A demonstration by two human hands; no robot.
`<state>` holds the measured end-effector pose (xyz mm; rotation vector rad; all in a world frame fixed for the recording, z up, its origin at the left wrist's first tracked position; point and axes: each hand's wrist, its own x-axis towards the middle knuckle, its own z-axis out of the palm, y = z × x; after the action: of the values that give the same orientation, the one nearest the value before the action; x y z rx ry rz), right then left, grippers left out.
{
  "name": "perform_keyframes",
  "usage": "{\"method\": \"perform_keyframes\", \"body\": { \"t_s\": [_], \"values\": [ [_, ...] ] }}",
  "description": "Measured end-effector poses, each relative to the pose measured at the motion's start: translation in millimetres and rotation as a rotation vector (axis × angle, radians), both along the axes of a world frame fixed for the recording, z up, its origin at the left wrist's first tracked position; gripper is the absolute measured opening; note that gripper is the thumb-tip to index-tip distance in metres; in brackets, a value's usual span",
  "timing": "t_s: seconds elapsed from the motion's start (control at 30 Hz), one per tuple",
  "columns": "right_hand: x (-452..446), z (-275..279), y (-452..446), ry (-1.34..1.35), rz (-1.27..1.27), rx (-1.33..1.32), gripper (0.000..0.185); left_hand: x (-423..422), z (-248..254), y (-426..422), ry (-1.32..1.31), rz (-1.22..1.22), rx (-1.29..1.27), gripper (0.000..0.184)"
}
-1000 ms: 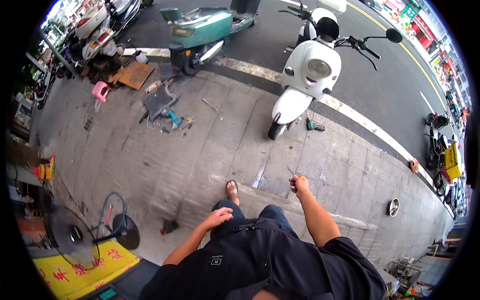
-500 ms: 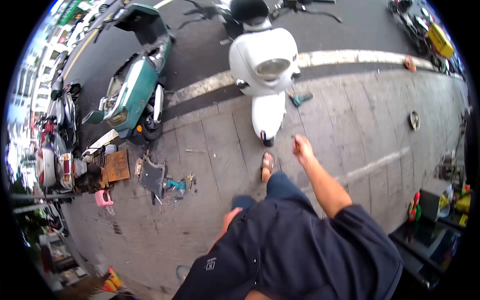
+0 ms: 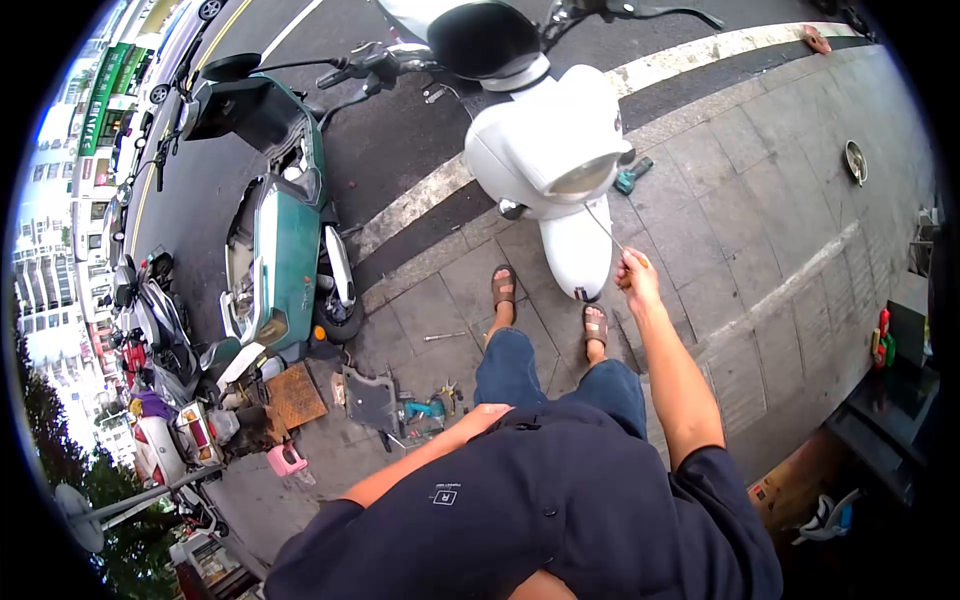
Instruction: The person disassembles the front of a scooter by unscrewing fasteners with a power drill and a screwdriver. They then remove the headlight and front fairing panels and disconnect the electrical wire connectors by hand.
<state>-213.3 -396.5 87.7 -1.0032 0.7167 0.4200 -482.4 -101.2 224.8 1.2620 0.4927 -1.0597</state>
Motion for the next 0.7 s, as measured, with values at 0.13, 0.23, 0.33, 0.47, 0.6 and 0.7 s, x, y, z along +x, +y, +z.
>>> {"method": "perform_keyframes", "body": {
  "t_s": [0.13, 0.23, 0.33, 0.47, 0.6, 0.7],
  "values": [
    [-8, -4, 19, -0.007, -0.073, -0.004, 0.024, 32, -25, 71, 0.370, 0.065, -0.102, 0.021],
    [-18, -9, 34, 0.047, -0.195, -0.014, 0.024, 68, -7, 113, 0.707, 0.135, -0.341, 0.022],
    [-34, -7, 48, 0.039, -0.263, 0.077, 0.025, 61, -7, 136, 0.947, 0.220, -0.449, 0.030],
    [-44, -15, 56, -0.007, -0.359, 0.137, 0.029, 54, -10, 159, 1.071, 0.221, -0.461, 0.037],
    [-44, -55, 42, -0.098, -0.297, 0.215, 0.030, 74, -71, 134, 1.078, -0.142, -0.130, 0.037],
    [-42, -76, 42, -0.175, -0.311, 0.287, 0.031, 109, -155, 104, 0.578, -0.343, -0.079, 0.031]
  ]
}}
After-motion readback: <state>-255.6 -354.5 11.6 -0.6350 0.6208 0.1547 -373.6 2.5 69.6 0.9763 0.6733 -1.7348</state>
